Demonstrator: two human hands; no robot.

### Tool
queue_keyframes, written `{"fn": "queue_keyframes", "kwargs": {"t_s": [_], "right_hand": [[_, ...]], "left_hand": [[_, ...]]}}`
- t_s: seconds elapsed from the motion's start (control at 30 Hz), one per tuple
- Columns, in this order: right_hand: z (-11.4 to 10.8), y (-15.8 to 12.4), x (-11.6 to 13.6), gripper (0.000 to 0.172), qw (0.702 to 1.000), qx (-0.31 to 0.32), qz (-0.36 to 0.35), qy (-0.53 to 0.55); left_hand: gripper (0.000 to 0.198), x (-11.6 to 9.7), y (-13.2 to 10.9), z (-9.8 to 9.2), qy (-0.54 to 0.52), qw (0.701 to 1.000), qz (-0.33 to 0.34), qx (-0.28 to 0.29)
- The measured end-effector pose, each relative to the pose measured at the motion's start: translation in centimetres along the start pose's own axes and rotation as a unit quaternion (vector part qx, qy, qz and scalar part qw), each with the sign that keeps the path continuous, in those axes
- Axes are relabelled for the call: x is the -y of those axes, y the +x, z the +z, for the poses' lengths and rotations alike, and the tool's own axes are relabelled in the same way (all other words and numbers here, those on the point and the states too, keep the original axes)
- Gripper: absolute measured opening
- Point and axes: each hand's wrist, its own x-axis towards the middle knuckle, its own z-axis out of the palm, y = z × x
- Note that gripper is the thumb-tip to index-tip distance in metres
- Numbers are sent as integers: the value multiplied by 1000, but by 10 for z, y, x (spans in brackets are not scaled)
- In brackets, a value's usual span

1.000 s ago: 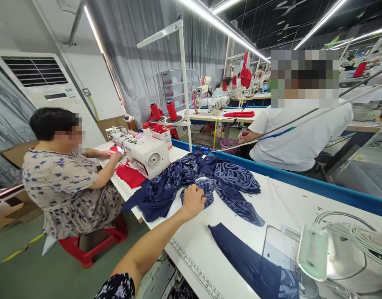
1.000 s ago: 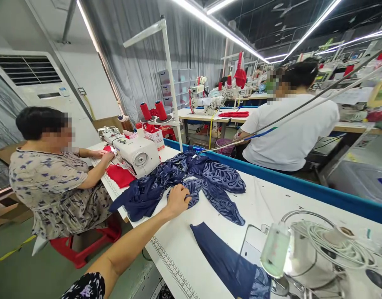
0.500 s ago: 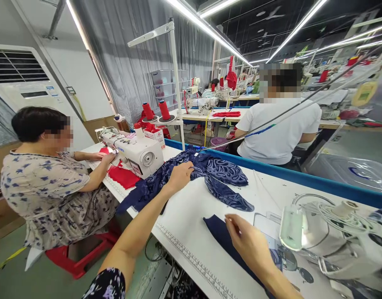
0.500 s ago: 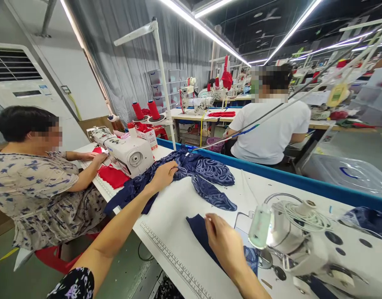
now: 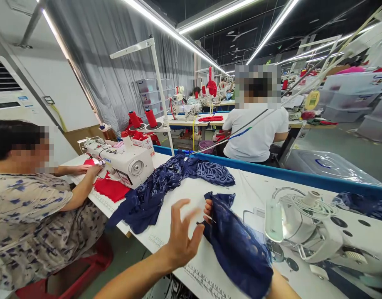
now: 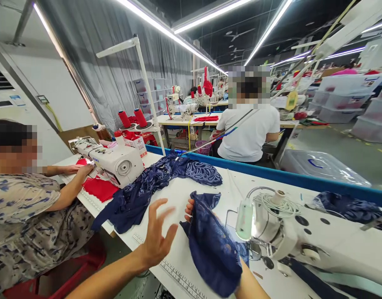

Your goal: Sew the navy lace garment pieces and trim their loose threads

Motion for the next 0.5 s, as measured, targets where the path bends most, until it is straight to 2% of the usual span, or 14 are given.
{"fn": "queue_keyframes", "kwargs": {"t_s": [0.03, 0.07, 0.1, 0.17, 0.2, 0.3, 0.37, 0.5], "right_hand": [[2, -1, -1, 37, 999, 9, 18, 38], [4, 0, -2, 41, 995, 16, 46, 91], [6, 2, -2, 46, 987, 21, 74, 142], [9, 7, 0, 55, 970, 20, 120, 210], [9, 8, 3, 57, 961, 18, 144, 234], [2, -3, 14, 58, 939, 15, 214, 270], [-6, -20, 22, 62, 929, 15, 247, 275], [-17, -59, 25, 59, 961, -11, 228, 153]], "left_hand": [[38, -3, 1, 4, -43, 993, -114, 9], [40, -5, 4, 9, -83, 976, -200, 31], [48, -7, 7, 15, -111, 958, -258, 54], [56, -9, 14, 28, -144, 931, -325, 83], [52, -9, 17, 34, -154, 922, -343, 91], [20, -4, 25, 43, -183, 910, -357, 102], [18, -1, 27, 43, -185, 914, -350, 85], [22, 2, 25, 41, -179, 921, -340, 54]]}}
